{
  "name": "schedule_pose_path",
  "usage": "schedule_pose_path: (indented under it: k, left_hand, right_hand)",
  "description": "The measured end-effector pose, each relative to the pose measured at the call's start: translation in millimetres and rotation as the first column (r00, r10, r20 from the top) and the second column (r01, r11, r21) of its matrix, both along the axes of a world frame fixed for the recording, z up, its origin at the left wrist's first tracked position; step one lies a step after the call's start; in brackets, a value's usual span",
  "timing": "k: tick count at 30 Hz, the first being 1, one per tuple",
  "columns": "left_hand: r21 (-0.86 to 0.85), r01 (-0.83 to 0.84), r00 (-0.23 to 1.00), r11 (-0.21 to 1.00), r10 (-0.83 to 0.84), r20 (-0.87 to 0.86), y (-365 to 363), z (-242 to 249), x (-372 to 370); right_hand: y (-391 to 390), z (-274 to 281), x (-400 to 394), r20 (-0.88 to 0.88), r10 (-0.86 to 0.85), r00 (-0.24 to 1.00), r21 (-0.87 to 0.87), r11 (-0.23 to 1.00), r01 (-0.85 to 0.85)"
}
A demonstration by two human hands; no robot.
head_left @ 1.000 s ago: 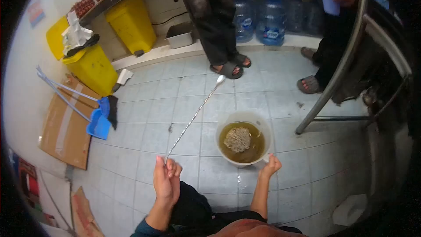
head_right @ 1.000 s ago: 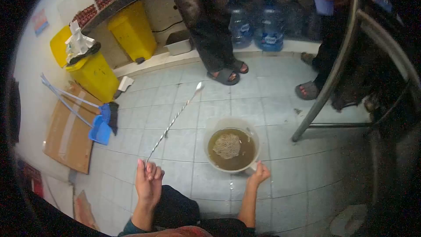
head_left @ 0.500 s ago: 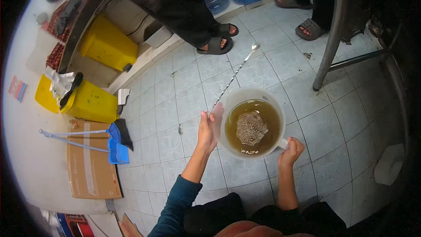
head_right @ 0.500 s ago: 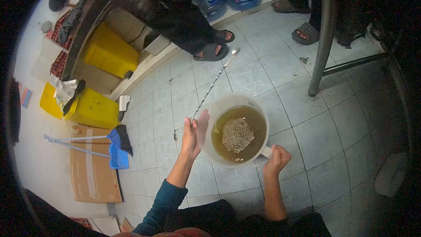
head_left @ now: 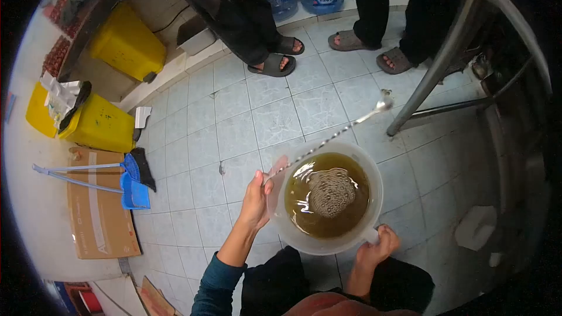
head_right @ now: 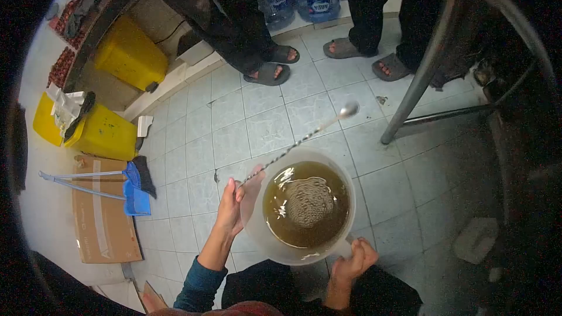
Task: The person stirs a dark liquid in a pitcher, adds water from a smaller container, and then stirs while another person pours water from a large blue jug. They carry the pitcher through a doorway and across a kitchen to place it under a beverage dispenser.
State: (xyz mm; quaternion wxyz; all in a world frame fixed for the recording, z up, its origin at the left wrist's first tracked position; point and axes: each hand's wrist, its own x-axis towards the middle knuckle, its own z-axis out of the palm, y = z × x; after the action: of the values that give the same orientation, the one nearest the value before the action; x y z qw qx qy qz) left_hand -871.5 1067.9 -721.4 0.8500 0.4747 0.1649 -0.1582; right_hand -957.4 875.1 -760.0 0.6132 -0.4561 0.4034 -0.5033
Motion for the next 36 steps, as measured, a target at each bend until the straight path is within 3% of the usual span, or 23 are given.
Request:
schedule_pose_path:
  k: [1,3,4,6,11,17,19,22,25,27,28,29,31,33,36]
  left_hand:
    - [-0.026,0.024,0.999,0.999,-0.023,0.026,-1.1,21.4,-5.9]
    - [-0.067,0.032,0.995,0.997,-0.026,0.091,-5.6,74.5,-15.9]
    - [-0.092,0.041,0.986,0.995,-0.025,0.164,-7.7,102.2,-19.1]
    - [-0.131,0.031,0.985,0.991,-0.008,0.173,-9.6,157.9,-28.1]
    - [-0.149,0.082,0.955,0.985,-0.034,0.296,-5.7,308.1,-43.4]
    - [-0.162,0.159,0.917,0.974,-0.084,0.39,-11.8,493.2,-54.2]
    - [-0.082,0.13,0.929,0.988,-0.092,0.357,-19.0,557.6,-56.4]
    - [-0.098,0.192,0.9,0.976,-0.136,0.413,-36.2,626.4,-58.4]
    - [-0.093,0.198,0.879,0.976,-0.135,0.457,-51.4,667.3,-57.7]
    - [-0.109,0.177,0.867,0.978,-0.102,0.487,-59.7,677.7,-57.9]
    - [-0.113,0.197,0.864,0.974,-0.118,0.49,-64.2,682.6,-59.9]
    - [-0.114,0.215,0.861,0.97,-0.134,0.491,-70.1,685.9,-62.8]
    - [-0.113,0.181,0.863,0.977,-0.102,0.495,-84.5,686.6,-68.8]
    - [-0.097,0.158,0.86,0.983,-0.089,0.503,-99.5,684.5,-77.4]
    - [-0.162,0.145,0.884,0.976,-0.054,0.464,-123.4,673.5,-91.6]
  right_hand:
    - [-4.3,27.1,-6.8,-0.003,0.0,1.0,-0.016,1.0,0.0]
    - [-13.2,92.6,-22.2,0.036,0.374,0.927,0.062,0.925,-0.375]
    - [-15.7,115.6,-31.3,0.039,0.373,0.927,0.043,0.926,-0.374]
    - [-21.1,167.9,-50.1,0.045,0.516,0.855,0.167,0.84,-0.516]
    - [-19.6,346.6,-44.9,0.091,0.541,0.836,0.056,0.836,-0.546]
    - [-32.3,527.6,-63.3,0.176,0.572,0.801,0.07,0.805,-0.59]
    - [-40.4,574.1,-69.3,0.191,0.572,0.798,0.066,0.804,-0.591]
    - [-56.7,631.7,-75.4,0.254,0.642,0.723,-0.08,0.759,-0.646]
    - [-74.7,680.9,-83.6,0.233,0.723,0.65,-0.162,0.688,-0.707]
    - [-97.5,696.9,-84.9,0.015,0.843,0.538,-0.299,0.517,-0.802]
    - [-97.1,709.6,-84.5,0.087,0.807,0.584,-0.253,0.585,-0.771]
    - [-102.1,717.8,-84.7,0.082,0.824,0.561,-0.258,0.561,-0.787]
    - [-116.1,725.2,-83.8,0.096,0.742,0.664,-0.263,0.662,-0.702]
    - [-136.6,723.3,-84.6,0.079,0.769,0.635,-0.282,0.628,-0.725]
    - [-153.8,731.0,-80.8,0.015,0.716,0.698,-0.281,0.673,-0.684]
